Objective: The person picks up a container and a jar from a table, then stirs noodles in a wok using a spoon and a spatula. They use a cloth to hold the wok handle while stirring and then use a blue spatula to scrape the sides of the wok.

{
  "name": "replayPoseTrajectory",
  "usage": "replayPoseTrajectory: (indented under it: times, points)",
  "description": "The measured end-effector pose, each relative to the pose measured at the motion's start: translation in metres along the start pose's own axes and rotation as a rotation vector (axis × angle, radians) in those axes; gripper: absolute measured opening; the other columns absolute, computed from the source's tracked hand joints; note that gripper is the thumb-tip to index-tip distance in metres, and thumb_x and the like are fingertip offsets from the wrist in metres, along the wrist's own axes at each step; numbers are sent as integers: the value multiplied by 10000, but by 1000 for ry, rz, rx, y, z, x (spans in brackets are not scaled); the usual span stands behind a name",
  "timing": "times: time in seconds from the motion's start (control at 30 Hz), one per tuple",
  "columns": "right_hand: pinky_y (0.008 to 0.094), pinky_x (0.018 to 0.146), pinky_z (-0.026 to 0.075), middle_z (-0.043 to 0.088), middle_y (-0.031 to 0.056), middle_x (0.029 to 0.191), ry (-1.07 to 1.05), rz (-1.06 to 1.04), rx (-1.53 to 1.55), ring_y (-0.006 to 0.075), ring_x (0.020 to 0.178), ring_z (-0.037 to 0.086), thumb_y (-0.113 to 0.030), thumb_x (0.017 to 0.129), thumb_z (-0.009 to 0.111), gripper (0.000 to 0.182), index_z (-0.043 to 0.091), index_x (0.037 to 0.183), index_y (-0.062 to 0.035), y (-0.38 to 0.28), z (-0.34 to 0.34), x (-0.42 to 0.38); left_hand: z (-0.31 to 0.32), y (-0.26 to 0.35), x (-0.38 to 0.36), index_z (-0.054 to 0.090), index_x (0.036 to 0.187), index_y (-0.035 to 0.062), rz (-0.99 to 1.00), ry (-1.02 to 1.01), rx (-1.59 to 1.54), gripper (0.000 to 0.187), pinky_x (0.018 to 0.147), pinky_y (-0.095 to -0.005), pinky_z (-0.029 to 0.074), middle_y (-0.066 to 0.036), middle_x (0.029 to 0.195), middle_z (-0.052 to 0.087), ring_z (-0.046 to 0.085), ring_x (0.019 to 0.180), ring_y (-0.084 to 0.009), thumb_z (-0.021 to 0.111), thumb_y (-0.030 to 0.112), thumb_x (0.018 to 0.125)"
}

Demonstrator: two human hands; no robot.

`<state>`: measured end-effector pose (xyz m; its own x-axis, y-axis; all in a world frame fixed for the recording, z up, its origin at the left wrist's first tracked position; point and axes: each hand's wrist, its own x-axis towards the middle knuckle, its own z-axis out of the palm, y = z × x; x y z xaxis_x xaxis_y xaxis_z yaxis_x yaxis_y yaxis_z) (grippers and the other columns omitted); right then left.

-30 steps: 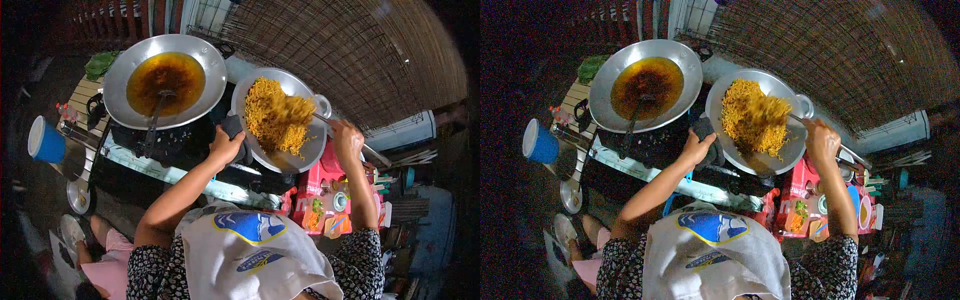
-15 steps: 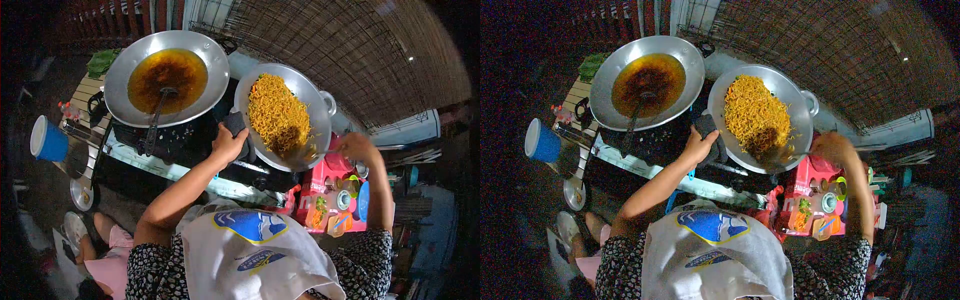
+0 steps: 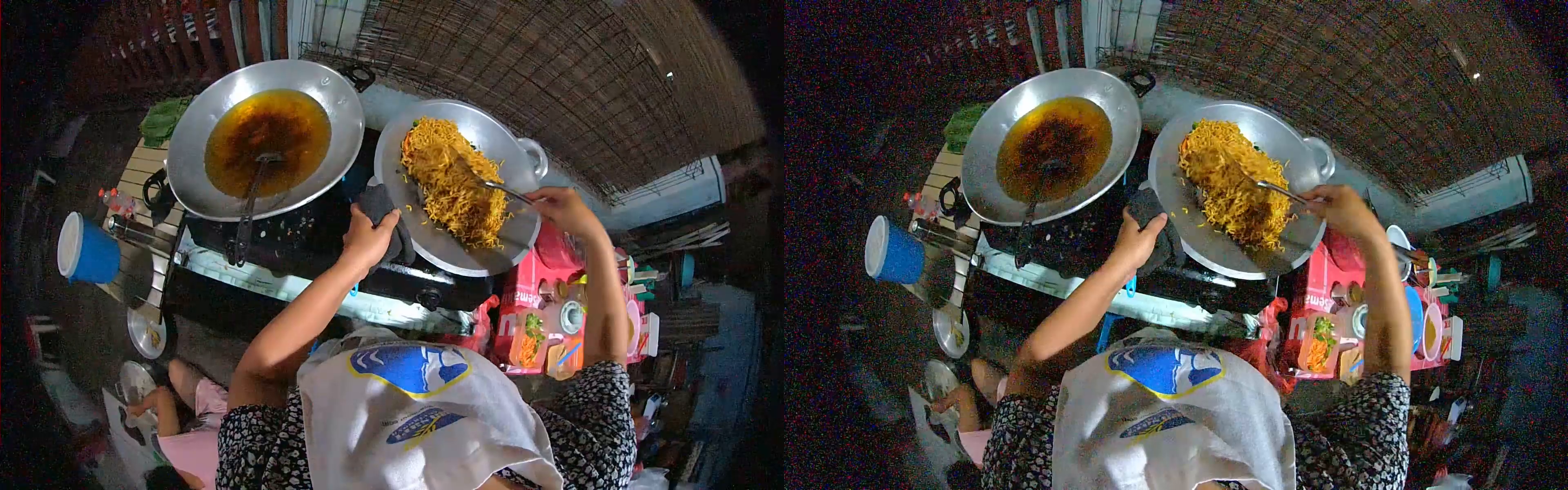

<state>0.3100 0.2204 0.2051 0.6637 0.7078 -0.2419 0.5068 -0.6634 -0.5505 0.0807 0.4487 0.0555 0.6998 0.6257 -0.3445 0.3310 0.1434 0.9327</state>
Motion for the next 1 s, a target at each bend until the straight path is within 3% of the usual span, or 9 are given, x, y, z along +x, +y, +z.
replayPoseTrajectory:
  times: [0.13, 0.17, 0.27, 0.33, 0.37, 0.5, 0.73, 0.9, 1.0]
  points:
    - [270, 561, 447, 620, 56, 669, -196, -98, -422, 108, 587, 543, -82, 720, 599, 201, 645, 913, -49, -38, -38, -28, 1, 0, 0, 314, 1190, 11, 3, 6, -7, 662, 893, -377, 358, -194, 1098, 511, 505, 1027, -333, 598, 402, 737]
    - [316, 583, 465, 622, 120, 686, -201, 1, -606, 199, 595, 584, -129, 707, 574, 173, 663, 850, -88, -66, -34, -41, 1, 0, -1, 310, 1195, 12, -8, 11, -9, 663, 896, -377, 357, -197, 1105, 507, 501, 1033, -333, 597, 398, 738]
    - [366, 622, 482, 619, 144, 725, -399, 38, -947, 297, 652, 602, -171, 741, 519, 201, 646, 885, -112, -42, 0, -30, 5, -12, 5, 305, 1203, 11, 22, 42, 6, 666, 903, -379, 353, -203, 1119, 499, 490, 1050, -335, 596, 390, 739]
    - [407, 649, 485, 617, 160, 754, -82, -104, -843, 342, 694, 600, -203, 761, 489, 232, 619, 939, -129, 31, 55, -3, 6, -15, 8, 304, 1206, 9, 63, 70, 18, 667, 908, -381, 349, -207, 1128, 494, 483, 1061, -337, 595, 387, 739]
    - [411, 654, 486, 620, 155, 762, 31, -10, -799, 348, 695, 599, -213, 770, 491, 244, 604, 976, -148, 45, 84, 10, 5, -14, 7, 305, 1206, 9, 53, 57, 22, 663, 914, -381, 344, -212, 1135, 489, 475, 1070, -338, 592, 382, 739]
    - [420, 652, 485, 626, 146, 798, 290, 147, -692, 340, 708, 604, -251, 787, 521, 230, 612, 984, -176, 8, 120, 19, 4, -5, -3, 309, 1207, 12, 71, 39, 30, 651, 920, -381, 338, -215, 1141, 486, 468, 1081, -339, 589, 363, 735]
    - [392, 624, 482, 627, 143, 789, 419, -3, -599, 293, 712, 616, -226, 757, 570, 194, 648, 929, -180, -9, 77, -12, 5, 4, -6, 321, 1201, 27, -9, 86, 69, 632, 901, -381, 357, -195, 1119, 504, 482, 1062, -340, 590, 353, 732]
    - [377, 645, 481, 633, 119, 824, 405, 133, -734, 286, 734, 616, -238, 768, 567, 190, 653, 930, -186, -34, 52, -25, 5, -10, 4, 328, 1188, 28, 45, 45, 19, 619, 894, -379, 365, -187, 1113, 510, 494, 1044, -338, 589, 356, 733]
    - [389, 550, 480, 627, 99, 805, 571, -114, -832, 297, 649, 611, -165, 749, 529, 186, 652, 880, -215, -32, 37, -28, 4, -8, 2, 321, 1191, 27, 49, 9, -3, 626, 893, -377, 367, -188, 1113, 510, 495, 1046, -337, 587, 364, 736]
